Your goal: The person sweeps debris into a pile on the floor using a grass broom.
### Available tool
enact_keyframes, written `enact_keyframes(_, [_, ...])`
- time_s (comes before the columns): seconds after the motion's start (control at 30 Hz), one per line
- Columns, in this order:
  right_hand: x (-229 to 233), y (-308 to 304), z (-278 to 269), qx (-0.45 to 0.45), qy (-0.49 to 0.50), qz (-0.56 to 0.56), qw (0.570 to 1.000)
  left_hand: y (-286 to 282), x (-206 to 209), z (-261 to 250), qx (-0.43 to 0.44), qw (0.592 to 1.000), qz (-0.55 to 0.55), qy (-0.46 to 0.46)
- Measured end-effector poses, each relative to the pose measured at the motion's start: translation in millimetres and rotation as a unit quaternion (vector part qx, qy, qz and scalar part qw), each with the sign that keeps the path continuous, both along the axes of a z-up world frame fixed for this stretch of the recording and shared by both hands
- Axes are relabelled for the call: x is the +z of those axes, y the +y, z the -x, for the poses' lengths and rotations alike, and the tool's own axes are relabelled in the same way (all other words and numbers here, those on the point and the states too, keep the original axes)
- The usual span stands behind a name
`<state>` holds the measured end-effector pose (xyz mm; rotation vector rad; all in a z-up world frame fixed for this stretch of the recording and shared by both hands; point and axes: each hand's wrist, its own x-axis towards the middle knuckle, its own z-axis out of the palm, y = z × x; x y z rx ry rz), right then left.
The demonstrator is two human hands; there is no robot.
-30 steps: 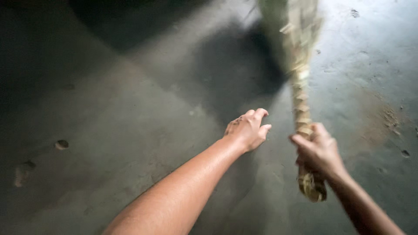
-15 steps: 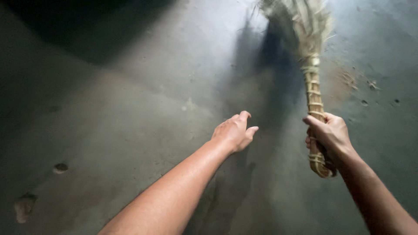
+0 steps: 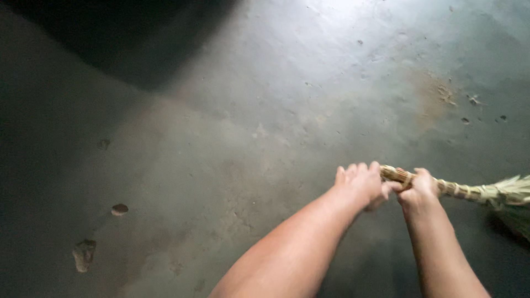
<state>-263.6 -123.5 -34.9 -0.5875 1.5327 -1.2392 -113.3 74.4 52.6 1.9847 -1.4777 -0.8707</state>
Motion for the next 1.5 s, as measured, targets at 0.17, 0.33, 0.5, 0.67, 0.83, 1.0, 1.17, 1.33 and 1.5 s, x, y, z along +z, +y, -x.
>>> enact_keyframes(0.17, [-55, -61, -17, 0.188, 0.009, -0.036, 0.981, -19, 1, -1, 0.025, 0.999, 0.014, -0.045])
enact_keyframes(0.33, [-12, -62, -59, 0.28, 0.006, -0.05, 0.959, 1, 15, -5, 0.029, 0.994, 0.01, -0.108])
enact_keyframes(0.5, [50, -70, -49, 0.308, -0.022, 0.0, 0.951, 0, 38, 13, 0.053, 0.993, 0.075, -0.069])
enact_keyframes(0.67, [54, -26, -17, 0.187, 0.001, 0.103, 0.977, -11, 45, 39, 0.006, 0.997, 0.059, -0.043])
enact_keyframes(0.83, [52, 26, 26, -0.043, 0.047, 0.093, 0.994, -38, 23, 81, -0.101, 0.989, 0.033, -0.104])
enact_keyframes(1.0, [10, -12, 78, -0.141, 0.036, 0.007, 0.989, -71, 8, 124, -0.186, 0.935, 0.085, -0.288])
enact_keyframes(1.17, [-45, -97, 87, 0.003, -0.057, -0.062, 0.996, -117, 2, 135, -0.125, 0.966, 0.05, -0.222])
enact_keyframes(1.33, [-46, -174, 48, 0.086, -0.087, -0.033, 0.992, -165, 2, 114, -0.124, 0.942, 0.039, -0.309])
enact_keyframes(1.5, [-27, -227, 19, 0.119, -0.07, 0.05, 0.989, -206, 4, 96, -0.013, 0.944, 0.054, -0.325])
